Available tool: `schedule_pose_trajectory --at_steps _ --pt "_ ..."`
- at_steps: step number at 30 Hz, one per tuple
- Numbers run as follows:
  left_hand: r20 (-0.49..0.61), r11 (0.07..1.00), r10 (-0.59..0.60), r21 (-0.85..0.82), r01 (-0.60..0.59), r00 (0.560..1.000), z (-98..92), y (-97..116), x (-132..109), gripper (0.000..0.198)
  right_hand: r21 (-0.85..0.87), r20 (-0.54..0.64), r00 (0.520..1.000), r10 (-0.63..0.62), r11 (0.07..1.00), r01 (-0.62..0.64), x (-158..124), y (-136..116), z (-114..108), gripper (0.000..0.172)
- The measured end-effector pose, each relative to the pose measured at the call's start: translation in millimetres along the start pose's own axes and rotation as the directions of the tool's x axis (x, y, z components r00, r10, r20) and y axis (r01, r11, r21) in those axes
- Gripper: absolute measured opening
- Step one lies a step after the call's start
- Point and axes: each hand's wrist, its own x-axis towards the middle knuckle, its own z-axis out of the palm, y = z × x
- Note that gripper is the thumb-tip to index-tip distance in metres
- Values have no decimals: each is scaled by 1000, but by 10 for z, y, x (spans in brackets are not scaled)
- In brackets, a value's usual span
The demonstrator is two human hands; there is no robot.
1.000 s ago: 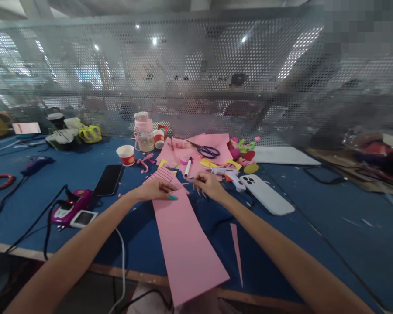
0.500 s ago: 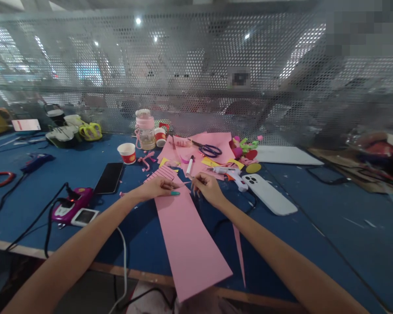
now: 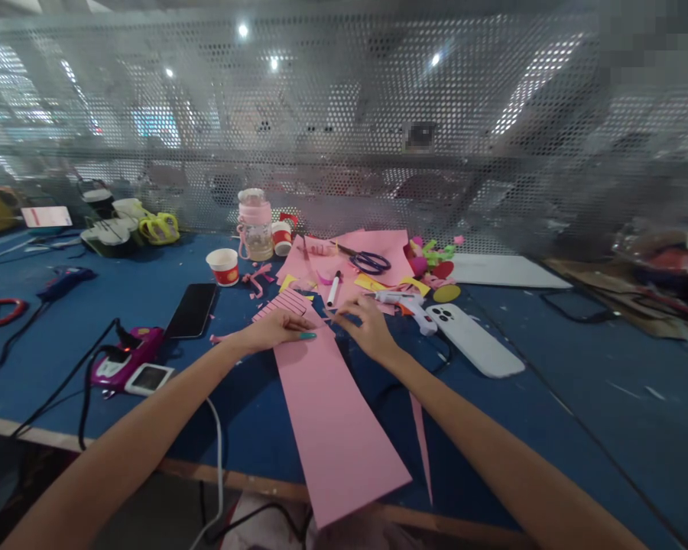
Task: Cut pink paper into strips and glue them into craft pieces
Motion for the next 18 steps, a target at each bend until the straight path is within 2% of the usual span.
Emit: schedule_pose_trajectory --at_steps 3,6,11,15,18 --pt "28 999 27 36 -28 999 -9 -27 16 40 -222 4 996 -85 971 84 -8 -33 -26 29" --pt "64 995 84 47 -87 994 -12 -41 25 37 -312 59 992 -114 942 126 -26 -88 -30 25" --pt "72 994 100 32 -102 992 2 -18 4 34 -263 143 983 -113 953 148 -32 -111 -8 21" --pt "74 997 52 58 -56 996 1 10 -23 33 -239 141 985 -101 962 133 -24 -94 2 22" --pt "20 997 33 69 -34 999 -18 43 -42 26 -230 128 986 -109 964 136 -20 -97 -10 23"
